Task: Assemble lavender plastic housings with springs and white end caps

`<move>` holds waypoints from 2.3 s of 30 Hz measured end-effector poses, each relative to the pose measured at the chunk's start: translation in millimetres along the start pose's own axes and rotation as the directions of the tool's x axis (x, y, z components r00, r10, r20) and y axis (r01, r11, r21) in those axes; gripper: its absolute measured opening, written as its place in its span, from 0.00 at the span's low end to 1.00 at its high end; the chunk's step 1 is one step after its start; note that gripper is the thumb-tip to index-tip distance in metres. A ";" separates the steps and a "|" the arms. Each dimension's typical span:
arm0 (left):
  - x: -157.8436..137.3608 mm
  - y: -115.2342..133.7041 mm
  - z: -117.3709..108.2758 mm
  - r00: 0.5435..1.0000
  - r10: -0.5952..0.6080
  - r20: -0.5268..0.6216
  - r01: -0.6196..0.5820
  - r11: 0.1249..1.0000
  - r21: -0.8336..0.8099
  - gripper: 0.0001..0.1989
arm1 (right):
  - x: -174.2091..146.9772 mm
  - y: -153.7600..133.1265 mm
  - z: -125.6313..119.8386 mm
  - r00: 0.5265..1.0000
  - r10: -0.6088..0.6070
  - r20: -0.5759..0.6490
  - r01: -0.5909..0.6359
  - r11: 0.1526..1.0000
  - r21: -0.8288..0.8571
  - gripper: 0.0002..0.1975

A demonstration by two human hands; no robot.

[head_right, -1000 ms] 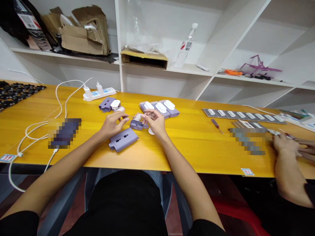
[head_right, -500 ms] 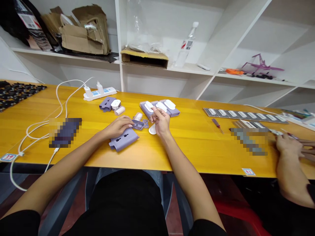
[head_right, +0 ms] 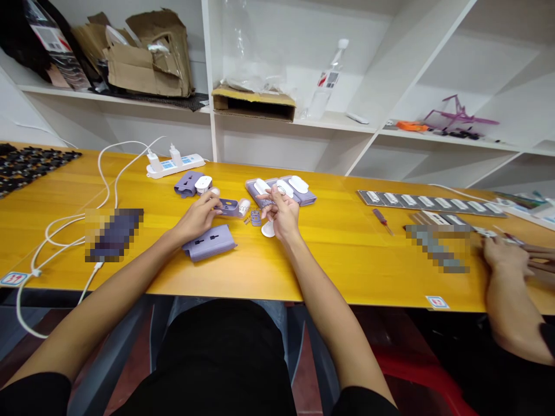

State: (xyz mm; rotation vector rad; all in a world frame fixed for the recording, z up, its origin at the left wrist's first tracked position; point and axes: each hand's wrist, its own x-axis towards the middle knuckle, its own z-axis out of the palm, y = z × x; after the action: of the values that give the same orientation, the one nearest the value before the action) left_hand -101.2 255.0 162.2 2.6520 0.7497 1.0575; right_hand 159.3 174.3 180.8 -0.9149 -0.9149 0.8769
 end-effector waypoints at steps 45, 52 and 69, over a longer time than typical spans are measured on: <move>-0.1 33.4 -0.6 0.964 0.231 -0.130 -0.248 0.959 -0.135 0.14 | -19.3 7.4 19.0 0.937 0.057 0.345 -0.082 0.995 0.059 0.18; 0.4 38.8 -0.3 0.979 0.118 -0.165 -0.146 0.976 -0.164 0.13 | -17.7 8.5 18.3 0.936 0.087 0.341 -0.122 0.989 0.084 0.22; 2.5 34.8 -1.9 0.942 -0.018 -0.336 -0.049 0.981 -0.189 0.08 | -14.3 16.7 -1.3 0.853 0.139 0.504 0.512 -0.031 -0.858 0.10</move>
State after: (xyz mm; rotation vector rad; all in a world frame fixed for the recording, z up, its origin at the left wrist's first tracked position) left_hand -87.6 226.6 177.2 2.3437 0.6441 1.5294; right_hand 151.9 166.8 161.5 -1.7951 -2.2334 -0.1057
